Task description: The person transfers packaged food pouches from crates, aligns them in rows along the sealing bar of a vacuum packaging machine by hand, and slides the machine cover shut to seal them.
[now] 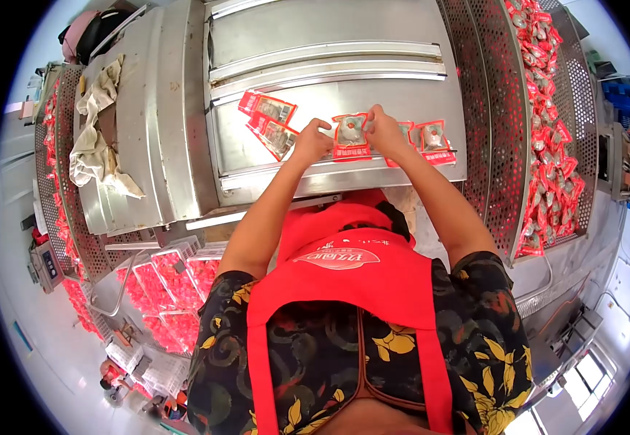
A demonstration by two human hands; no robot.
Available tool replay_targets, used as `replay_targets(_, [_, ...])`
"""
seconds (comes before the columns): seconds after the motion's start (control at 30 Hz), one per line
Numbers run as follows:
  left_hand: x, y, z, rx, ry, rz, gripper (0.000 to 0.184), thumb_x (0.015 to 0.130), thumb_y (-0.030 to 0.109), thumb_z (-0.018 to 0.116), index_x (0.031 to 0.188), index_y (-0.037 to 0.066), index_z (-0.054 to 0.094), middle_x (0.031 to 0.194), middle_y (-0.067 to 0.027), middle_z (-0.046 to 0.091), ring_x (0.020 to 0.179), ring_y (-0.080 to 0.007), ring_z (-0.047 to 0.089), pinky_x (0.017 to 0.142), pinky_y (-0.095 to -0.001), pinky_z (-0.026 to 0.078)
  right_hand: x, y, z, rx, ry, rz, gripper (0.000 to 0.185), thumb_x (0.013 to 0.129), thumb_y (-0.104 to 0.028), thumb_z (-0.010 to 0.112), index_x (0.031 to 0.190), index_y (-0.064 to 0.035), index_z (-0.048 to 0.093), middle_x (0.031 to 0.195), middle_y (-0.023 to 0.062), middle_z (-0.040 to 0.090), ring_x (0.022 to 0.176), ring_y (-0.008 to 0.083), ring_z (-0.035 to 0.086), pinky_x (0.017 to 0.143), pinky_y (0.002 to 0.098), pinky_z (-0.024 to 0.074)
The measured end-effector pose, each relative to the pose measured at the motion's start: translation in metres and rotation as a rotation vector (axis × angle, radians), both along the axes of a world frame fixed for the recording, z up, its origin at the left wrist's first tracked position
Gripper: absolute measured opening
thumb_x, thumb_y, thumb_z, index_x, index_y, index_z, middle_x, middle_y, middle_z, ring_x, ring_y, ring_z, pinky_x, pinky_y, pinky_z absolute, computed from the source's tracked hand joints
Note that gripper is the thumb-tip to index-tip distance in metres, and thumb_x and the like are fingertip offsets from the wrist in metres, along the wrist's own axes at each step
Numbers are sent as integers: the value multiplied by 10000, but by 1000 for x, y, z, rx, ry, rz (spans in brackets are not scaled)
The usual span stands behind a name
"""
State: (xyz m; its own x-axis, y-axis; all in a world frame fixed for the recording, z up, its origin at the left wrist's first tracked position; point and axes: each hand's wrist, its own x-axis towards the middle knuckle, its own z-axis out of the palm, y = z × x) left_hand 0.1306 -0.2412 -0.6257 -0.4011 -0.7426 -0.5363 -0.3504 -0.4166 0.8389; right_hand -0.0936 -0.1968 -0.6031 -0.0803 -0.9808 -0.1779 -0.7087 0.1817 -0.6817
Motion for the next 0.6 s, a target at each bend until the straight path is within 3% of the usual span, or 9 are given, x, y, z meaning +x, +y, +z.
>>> replay_targets(0.07, [-9, 7, 31, -10, -66, -31, 385, 758, 65, 760, 1067, 24, 533, 754, -100, 689, 642, -156, 653, 591, -296, 503, -7, 4, 3, 67, 0, 23, 350, 751, 19, 655, 1016, -38, 434, 730, 132, 633, 694, 308, 646, 620, 398, 492])
replay_targets(0.13, [-14, 12, 20, -77, -133, -91, 382, 755, 84, 762, 1061, 26, 540, 759, -99, 691, 674, -170, 662, 625, -304, 509, -7, 9, 25, 131, 2, 44, 357, 748, 3, 673, 1015, -37, 439, 774, 142, 630, 741, 321, 647, 640, 405, 497])
replay_targets(0.2, [-16, 17, 8, -147, -204, -140, 380, 752, 102, 764, 1056, 28, 547, 764, -98, 693, 706, -183, 672, 659, -313, 514, 8, 26, 67, 8, 235, 178, 328, 749, -42, 695, 999, -39, 482, 885, 135, 604, 859, 327, 627, 696, 410, 504])
replay_targets(0.3, [-10, 20, 0, -116, -139, -100, 375, 744, 113, 752, 1059, 42, 561, 785, -84, 703, 759, -203, 684, 712, -322, 513, 16, 51, 63, -35, 180, 445, 260, 762, -108, 707, 950, -44, 540, 962, 122, 574, 932, 324, 598, 749, 433, 500])
replay_targets(0.37, [-3, 28, 36, -152, -212, -72, 351, 763, 112, 727, 1065, 45, 560, 816, -75, 685, 765, -200, 654, 712, -334, 502, 15, 58, 41, -84, 187, 467, 220, 771, -129, 705, 922, -44, 569, 956, 115, 576, 921, 323, 602, 745, 440, 501])
replay_targets(0.43, [8, 35, 55, -617, -308, 353, 323, 794, 122, 698, 1073, 51, 553, 843, -70, 637, 777, -193, 602, 704, -350, 486, 12, 62, 36, -132, 200, 483, 187, 781, -150, 703, 894, -44, 599, 950, 108, 578, 910, 322, 607, 741, 446, 503])
replay_targets(0.5, [36, 30, 62, -739, -317, 696, 311, 814, 123, 679, 1087, 42, 551, 848, -64, 577, 784, -185, 552, 682, -351, 468, 14, 68, 40, -19, 248, 429, 184, 769, -198, 715, 831, -61, 609, 981, 137, 577, 926, 336, 609, 712, 440, 507])
replay_targets(0.53, [50, 26, 67, -691, -336, 800, 313, 828, 119, 665, 1104, 32, 546, 857, -66, 576, 766, -187, 552, 675, -349, 465, 19, 65, 51, -20, 248, 433, 184, 769, -198, 715, 831, -61, 609, 981, 137, 577, 926, 336, 609, 712, 440, 507])
replay_targets(0.6, [75, 20, 68, -563, -312, 908, 251, 872, 124, 632, 1080, -4, 574, 833, -53, 591, 674, -153, 541, 616, -319, 452, 27, 61, 75, 133, 173, 429, 209, 800, -217, 700, 872, -34, 630, 932, 141, 610, 772, 318, 617, 649, 403, 499])
